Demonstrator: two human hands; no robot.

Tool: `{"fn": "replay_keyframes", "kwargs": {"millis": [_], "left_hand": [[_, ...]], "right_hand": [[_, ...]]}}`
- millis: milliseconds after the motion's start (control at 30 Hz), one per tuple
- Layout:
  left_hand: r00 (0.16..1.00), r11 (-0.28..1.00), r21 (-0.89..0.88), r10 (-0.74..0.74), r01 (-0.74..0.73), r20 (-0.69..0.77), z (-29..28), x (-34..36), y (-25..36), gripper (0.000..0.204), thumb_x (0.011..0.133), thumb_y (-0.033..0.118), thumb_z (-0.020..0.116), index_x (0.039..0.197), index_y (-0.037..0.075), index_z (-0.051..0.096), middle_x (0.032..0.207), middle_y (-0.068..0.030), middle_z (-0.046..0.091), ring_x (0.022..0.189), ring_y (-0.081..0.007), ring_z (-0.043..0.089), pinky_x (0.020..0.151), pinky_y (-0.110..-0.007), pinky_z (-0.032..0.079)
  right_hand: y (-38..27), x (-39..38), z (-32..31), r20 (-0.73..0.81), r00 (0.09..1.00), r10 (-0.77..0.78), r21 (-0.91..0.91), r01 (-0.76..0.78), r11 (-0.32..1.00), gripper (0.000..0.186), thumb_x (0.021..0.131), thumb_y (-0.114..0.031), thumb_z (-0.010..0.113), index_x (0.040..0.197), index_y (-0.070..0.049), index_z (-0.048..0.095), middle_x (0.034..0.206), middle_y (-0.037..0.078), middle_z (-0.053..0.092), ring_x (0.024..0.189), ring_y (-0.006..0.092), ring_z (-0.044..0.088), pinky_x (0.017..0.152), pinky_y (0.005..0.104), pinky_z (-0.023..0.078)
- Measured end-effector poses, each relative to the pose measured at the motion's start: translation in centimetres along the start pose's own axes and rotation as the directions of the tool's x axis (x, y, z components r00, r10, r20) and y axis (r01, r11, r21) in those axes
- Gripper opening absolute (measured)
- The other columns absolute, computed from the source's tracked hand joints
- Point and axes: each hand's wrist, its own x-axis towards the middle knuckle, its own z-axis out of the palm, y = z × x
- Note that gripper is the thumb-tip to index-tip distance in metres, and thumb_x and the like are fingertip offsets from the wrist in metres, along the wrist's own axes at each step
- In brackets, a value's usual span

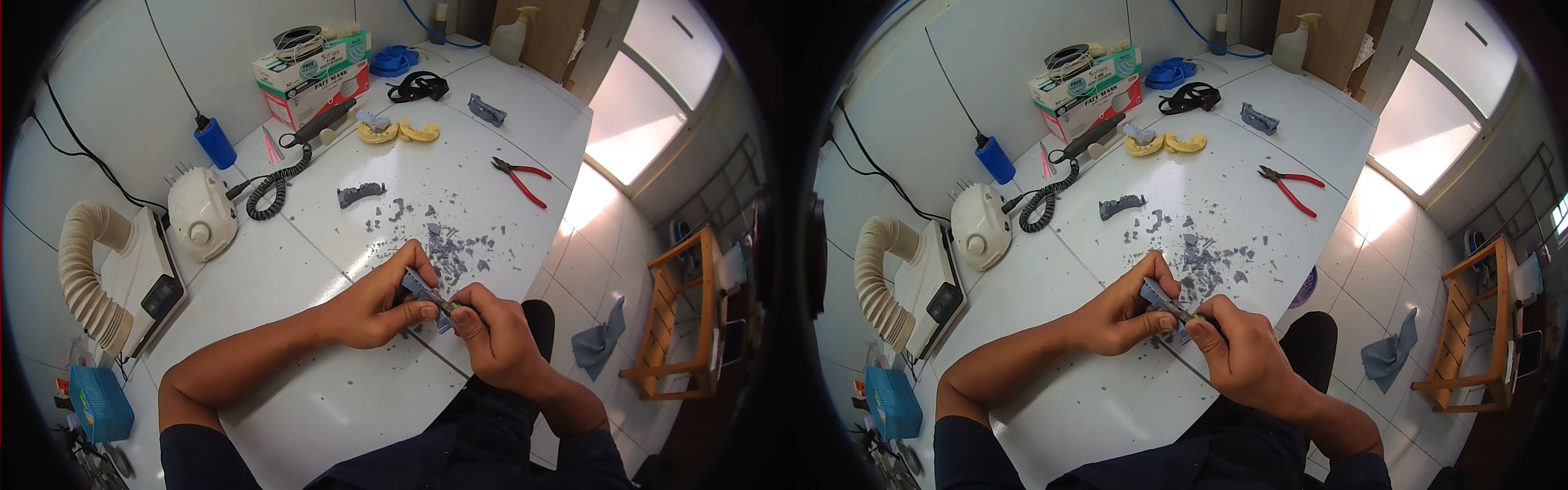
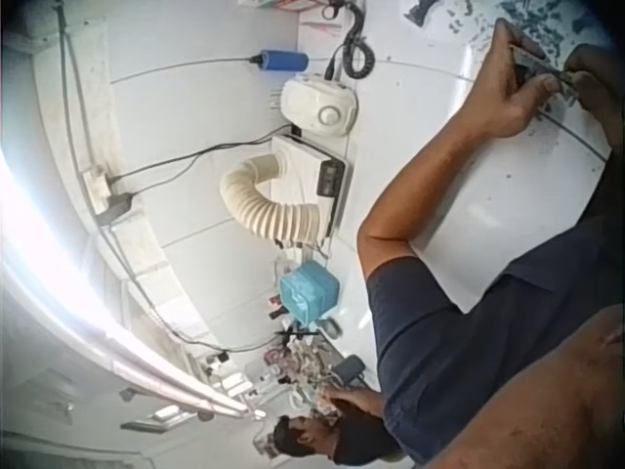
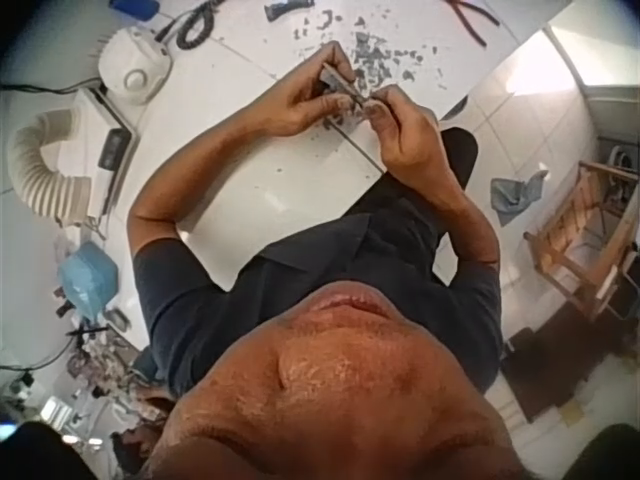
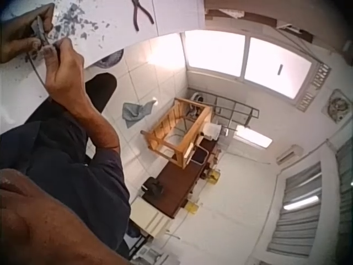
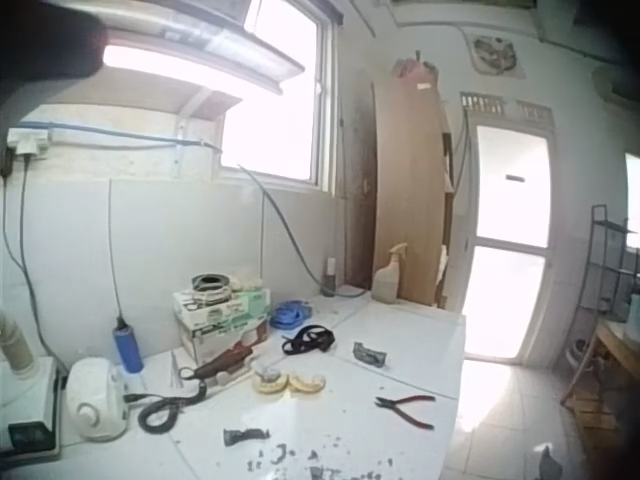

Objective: Trimming excess material from a grey plastic dental model using pliers.

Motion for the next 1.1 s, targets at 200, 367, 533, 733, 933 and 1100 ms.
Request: {"fn": "replay_keyframes", "kwargs": {"millis": [200,367,533,733,933,1100], "left_hand": [[1.0,0.999,-0.037,-0.023,0.024,0.012,-0.3,0.1,0.3,0.033,0.101,0.016,0.068,0.12,0.01,0.041,0.116,-0.0042,0.046,0.101,-0.0096,0.052,0.083,-0.029,0.047],[0.995,0.99,-0.117,-0.075,0.083,0.065,-0.9,0.3,0.5,0.034,0.099,0.02,0.071,0.117,0.013,0.043,0.117,-0.0032,0.047,0.107,-0.0108,0.05,0.087,-0.032,0.047],[0.993,0.984,-0.163,-0.062,0.077,0.099,-1.1,0.4,0.5,0.033,0.099,0.021,0.071,0.116,0.014,0.044,0.116,-0.0026,0.048,0.109,-0.0113,0.05,0.088,-0.032,0.046],[0.998,0.996,-0.068,0.059,-0.058,0.012,-0.6,0.6,-0.5,0.028,0.103,0.016,0.065,0.119,0.009,0.042,0.088,0.001,0.053,0.076,-0.0056,0.046,0.067,-0.026,0.039],[0.999,0.991,0.126,0.05,-0.048,-0.01,0.2,0.3,-0.1,0.03,0.102,0.012,0.064,0.12,0.008,0.04,0.1,-0.0029,0.052,0.087,-0.0068,0.05,0.073,-0.025,0.043],[0.998,0.971,0.237,0.013,0.003,-0.063,0.8,0.0,0.7,0.03,0.102,0.01,0.063,0.12,0.007,0.039,0.098,-0.0039,0.054,0.087,-0.0068,0.05,0.073,-0.026,0.043]], "right_hand": [[-0.2,0.4,-0.3,0.038,0.998,0.04,0.022,-0.041,0.999,0.029,0.107,-0.023,0.057,0.097,0.004,0.058,0.064,0.016,0.06,0.058,0.0278,0.06,0.06,0.0371,0.047],[0.2,1.1,-1.4,0.141,0.988,0.066,0.113,-0.082,0.99,0.033,0.109,-0.027,0.053,0.094,0.002,0.059,0.065,0.011,0.059,0.059,0.0199,0.056,0.06,0.0344,0.046],[0.6,1.6,-1.9,0.279,0.945,0.172,0.264,-0.247,0.932,0.035,0.11,-0.029,0.051,0.095,0.001,0.06,0.068,0.007,0.058,0.064,0.014,0.055,0.063,0.0313,0.046],[-0.7,0.9,-1.0,0.122,0.977,0.177,0.126,-0.192,0.973,0.033,0.109,-0.028,0.055,0.099,0.003,0.06,0.072,0.011,0.062,0.067,0.0162,0.058,0.067,0.0327,0.047],[-0.9,0.3,-1.2,0.065,0.983,0.172,0.073,-0.177,0.982,0.029,0.106,-0.025,0.059,0.101,0.004,0.061,0.075,0.013,0.065,0.068,0.019,0.061,0.068,0.0345,0.048],[-1.0,0.6,-1.3,0.077,0.984,0.159,0.077,-0.165,0.983,0.03,0.107,-0.025,0.058,0.101,0.004,0.062,0.073,0.012,0.065,0.068,0.0169,0.061,0.067,0.0336,0.048]]}}
